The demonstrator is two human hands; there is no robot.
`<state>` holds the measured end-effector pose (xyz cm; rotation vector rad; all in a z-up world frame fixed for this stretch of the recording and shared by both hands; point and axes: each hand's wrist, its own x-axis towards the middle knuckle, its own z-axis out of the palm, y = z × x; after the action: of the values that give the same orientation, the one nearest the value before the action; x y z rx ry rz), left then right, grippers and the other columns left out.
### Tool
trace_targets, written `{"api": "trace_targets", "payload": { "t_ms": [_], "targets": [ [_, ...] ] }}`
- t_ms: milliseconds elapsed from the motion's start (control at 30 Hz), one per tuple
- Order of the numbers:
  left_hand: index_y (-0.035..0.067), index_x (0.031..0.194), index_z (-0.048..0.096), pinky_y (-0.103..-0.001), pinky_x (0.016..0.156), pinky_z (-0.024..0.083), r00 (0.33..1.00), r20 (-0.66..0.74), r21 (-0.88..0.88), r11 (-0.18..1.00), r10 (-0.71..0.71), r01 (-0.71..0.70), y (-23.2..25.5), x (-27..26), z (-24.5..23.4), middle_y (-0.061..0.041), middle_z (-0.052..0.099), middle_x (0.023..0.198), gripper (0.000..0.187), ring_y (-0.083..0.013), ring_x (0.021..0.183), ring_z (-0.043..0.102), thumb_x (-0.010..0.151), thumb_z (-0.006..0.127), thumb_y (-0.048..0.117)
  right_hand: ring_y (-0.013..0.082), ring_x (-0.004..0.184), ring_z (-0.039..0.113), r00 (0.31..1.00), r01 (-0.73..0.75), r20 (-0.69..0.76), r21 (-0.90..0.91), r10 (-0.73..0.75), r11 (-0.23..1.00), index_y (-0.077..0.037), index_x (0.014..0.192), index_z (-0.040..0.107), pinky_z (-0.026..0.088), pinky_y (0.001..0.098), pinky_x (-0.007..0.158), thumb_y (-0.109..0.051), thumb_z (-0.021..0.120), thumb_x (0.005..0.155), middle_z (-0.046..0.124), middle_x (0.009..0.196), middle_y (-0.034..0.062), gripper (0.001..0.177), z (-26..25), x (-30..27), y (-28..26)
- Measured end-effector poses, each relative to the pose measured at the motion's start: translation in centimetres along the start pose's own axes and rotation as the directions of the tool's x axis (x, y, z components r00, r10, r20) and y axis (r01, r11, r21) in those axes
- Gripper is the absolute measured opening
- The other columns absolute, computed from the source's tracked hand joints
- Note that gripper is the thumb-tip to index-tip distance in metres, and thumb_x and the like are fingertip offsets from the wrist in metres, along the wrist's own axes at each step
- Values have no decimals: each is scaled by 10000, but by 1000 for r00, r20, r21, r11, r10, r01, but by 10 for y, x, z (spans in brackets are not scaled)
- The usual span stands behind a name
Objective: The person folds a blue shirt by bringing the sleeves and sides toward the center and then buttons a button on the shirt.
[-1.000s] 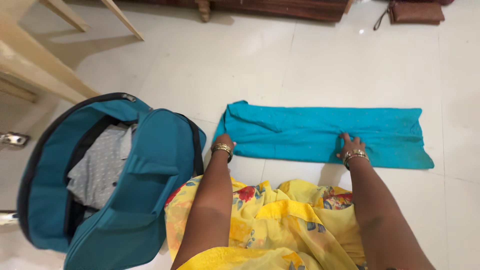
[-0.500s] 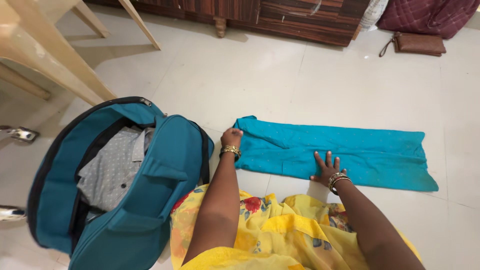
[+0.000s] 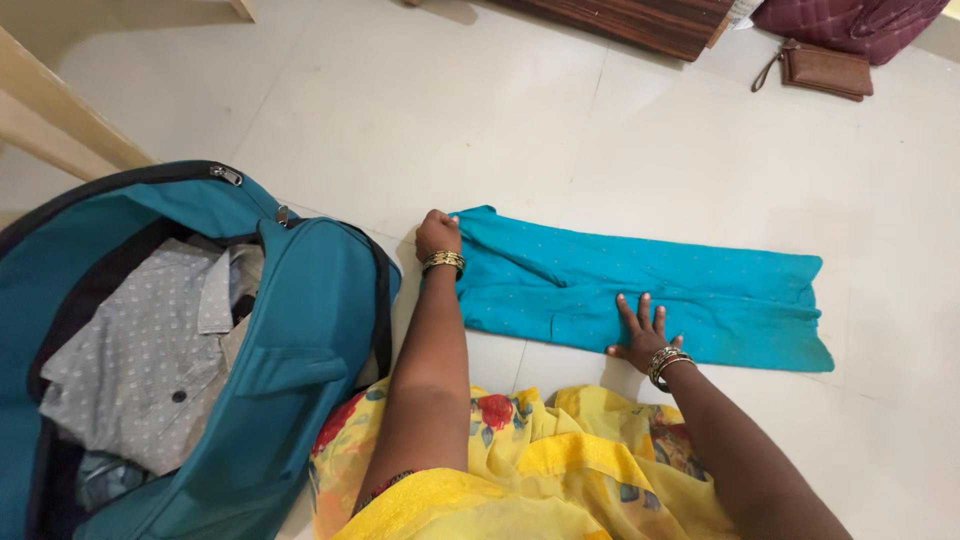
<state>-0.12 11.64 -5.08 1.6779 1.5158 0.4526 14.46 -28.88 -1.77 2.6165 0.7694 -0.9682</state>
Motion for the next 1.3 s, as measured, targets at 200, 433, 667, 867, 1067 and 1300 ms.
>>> {"api": "trace_targets", "payload": {
  "t_ms": [200,433,667,867,1067,1300],
  "targets": [
    [140,997,591,-563,662,537,946,-80,214,932,313,-291,-9,-1,11,-108,733,920,154,-391,851,704,973,664,273,364,1580,-146,1000,-11,18,21,11,1000,-552,1556,-130,155,786,1141,-628,748,817,-285,1699,-20,1150,-4,-2,-1],
    [167,1021,616,-520,728,548,968,-101,30,974,228,-226,-17,-3,15,-119,729,917,196,-367,867,703,926,729,296,354,1584,-141,1000,-24,19,18,23,1000,-555,1562,-121,156,790,1141,-634,749,826,-268,1706,-22,1142,-10,-8,-7],
    [172,1413,562,-600,1083,346,556,279,364,449,783,-816,26,-132,69,-150,527,1511,738,-347,1348,473,907,539,709,326,1585,-164,998,-34,58,30,32,999,-563,1554,-142,143,785,1151,-656,718,839,-294,1698,-40,1122,-23,-19,-12],
    [306,1633,221,-603,1245,-47,558,580,353,434,594,-829,18,-159,62,-47,181,1709,945,-275,1590,95,872,382,842,329,1580,-172,996,-44,74,28,42,999,-567,1555,-150,124,784,1157,-666,702,846,-322,1688,-43,1112,-26,-19,-14],
    [275,1628,174,-585,1240,-26,739,429,556,493,519,-670,7,-97,30,18,145,1713,977,-207,1571,103,868,313,872,323,1581,-173,997,-36,65,26,34,999,-570,1552,-150,116,785,1158,-673,698,840,-320,1689,-48,1113,-26,-17,-14],
    [276,1637,110,-552,1251,3,806,399,529,609,436,-591,4,-77,28,43,76,1721,1030,-172,1572,56,840,366,877,311,1580,-178,998,-10,60,37,8,999,-579,1549,-148,105,785,1159,-666,705,837,-316,1689,-58,1114,-26,-15,-13]
  ]
}}
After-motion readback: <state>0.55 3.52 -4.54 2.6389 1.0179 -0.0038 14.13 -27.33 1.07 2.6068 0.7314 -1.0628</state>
